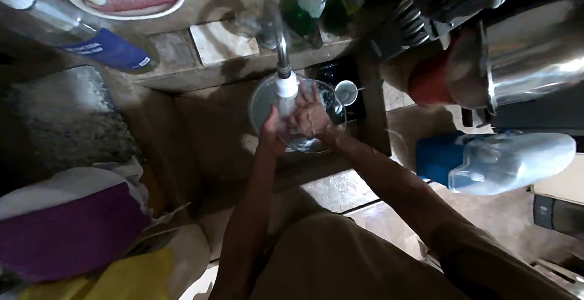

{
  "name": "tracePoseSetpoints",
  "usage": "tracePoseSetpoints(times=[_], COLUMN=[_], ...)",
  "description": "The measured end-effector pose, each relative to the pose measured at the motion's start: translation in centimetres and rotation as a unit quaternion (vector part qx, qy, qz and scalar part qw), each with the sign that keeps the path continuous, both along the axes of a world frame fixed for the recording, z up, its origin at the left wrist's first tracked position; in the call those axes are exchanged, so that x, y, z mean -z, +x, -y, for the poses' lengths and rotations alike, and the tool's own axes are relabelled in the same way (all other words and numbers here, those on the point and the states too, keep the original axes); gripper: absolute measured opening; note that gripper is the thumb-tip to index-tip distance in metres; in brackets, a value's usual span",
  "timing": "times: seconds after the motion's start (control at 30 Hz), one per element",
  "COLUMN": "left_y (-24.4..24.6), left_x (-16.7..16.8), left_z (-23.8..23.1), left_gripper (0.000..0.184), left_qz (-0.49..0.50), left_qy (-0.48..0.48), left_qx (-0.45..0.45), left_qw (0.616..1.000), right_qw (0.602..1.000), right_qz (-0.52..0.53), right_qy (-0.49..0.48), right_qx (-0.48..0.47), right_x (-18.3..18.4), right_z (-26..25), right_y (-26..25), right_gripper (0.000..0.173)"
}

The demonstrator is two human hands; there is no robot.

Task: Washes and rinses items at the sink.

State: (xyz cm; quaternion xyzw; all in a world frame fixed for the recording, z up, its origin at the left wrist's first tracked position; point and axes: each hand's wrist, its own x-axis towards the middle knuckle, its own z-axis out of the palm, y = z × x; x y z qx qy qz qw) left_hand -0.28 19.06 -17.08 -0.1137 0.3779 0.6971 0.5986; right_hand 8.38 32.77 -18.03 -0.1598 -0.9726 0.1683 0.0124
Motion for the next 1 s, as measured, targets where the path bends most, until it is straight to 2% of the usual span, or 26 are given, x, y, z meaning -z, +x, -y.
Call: tracePoseSetpoints(times=[0.07,0.13,0.17,0.23,0.27,0.33,0.37,0.4,0.43,0.5,0.53,0.57,0.67,0.8,0.83,0.87,0.93,1.0], left_y=[-0.6,-1.4,-1.8,-2.4,-2.5,-2.9,-3.2,-3.6,-4.0,-4.5,-4.6,-4.4,-1.4,6.9,7.9,8.0,6.1,2.9], left_x=[0.1,0.2,0.5,1.1,0.9,0.2,0.3,0.8,1.2,1.4,1.0,0.5,0.3,2.1,2.1,2.2,2.3,2.3], left_z=[0.7,0.7,0.6,0.5,0.2,-0.7,-1.2,-1.6,-2.2,-3.3,-3.6,-3.7,-2.5,-1.3,-1.2,-1.1,-0.6,-0.2], left_gripper=[0.059,0.057,0.055,0.051,0.048,0.044,0.046,0.045,0.040,0.029,0.028,0.029,0.047,0.077,0.079,0.077,0.068,0.055], left_qz=[-0.006,-0.029,-0.043,-0.077,-0.104,-0.174,-0.215,-0.280,-0.368,-0.528,-0.565,-0.578,-0.546,-0.508,-0.487,-0.456,-0.394,-0.394], left_qy=[0.004,-0.036,-0.055,-0.076,-0.091,-0.106,-0.094,-0.083,-0.089,-0.139,-0.165,-0.183,-0.204,-0.246,-0.248,-0.238,-0.186,-0.159], left_qx=[0.008,0.007,0.008,0.005,0.000,-0.007,-0.003,0.010,0.036,0.064,0.076,0.086,0.077,-0.087,-0.116,-0.141,-0.169,-0.156], left_qw=[1.000,0.999,0.998,0.994,0.990,0.979,0.972,0.956,0.925,0.836,0.805,0.791,0.809,0.821,0.829,0.846,0.884,0.892], right_qw=[0.998,0.992,0.986,0.958,0.924,0.801,0.745,0.709,0.688,0.662,0.650,0.642,0.602,0.545,0.545,0.561,0.582,0.591], right_qz=[0.041,0.065,0.070,0.058,0.020,-0.049,-0.059,-0.057,-0.055,-0.073,-0.101,-0.131,-0.222,-0.316,-0.315,-0.289,-0.229,-0.175], right_qy=[0.029,0.015,-0.010,-0.163,-0.281,-0.508,-0.573,-0.605,-0.617,-0.622,-0.623,-0.620,-0.611,-0.623,-0.629,-0.635,-0.645,-0.661], right_qx=[0.041,0.107,0.148,0.227,0.257,0.311,0.335,0.357,0.377,0.412,0.424,0.431,0.464,0.464,0.456,0.446,0.438,0.428], right_x=[-0.5,-2.1,-3.1,-4.6,-5.2,-6.6,-7.0,-7.2,-7.3,-7.3,-7.1,-7.0,-6.3,-3.6,-3.4,-3.3,-2.5,-1.6], right_z=[-2.2,-4.2,-4.9,-5.9,-6.1,-6.0,-5.8,-5.5,-5.3,-4.7,-4.4,-3.9,-2.1,1.7,2.8,3.8,4.4,3.5], right_y=[0.0,0.3,0.6,1.6,2.5,4.0,4.7,5.2,5.5,5.8,5.9,6.0,6.1,6.1,6.5,7.3,8.9,10.1], right_gripper=[0.050,0.046,0.045,0.047,0.046,0.044,0.042,0.038,0.035,0.031,0.029,0.026,0.018,0.020,0.017,0.016,0.018,0.021])
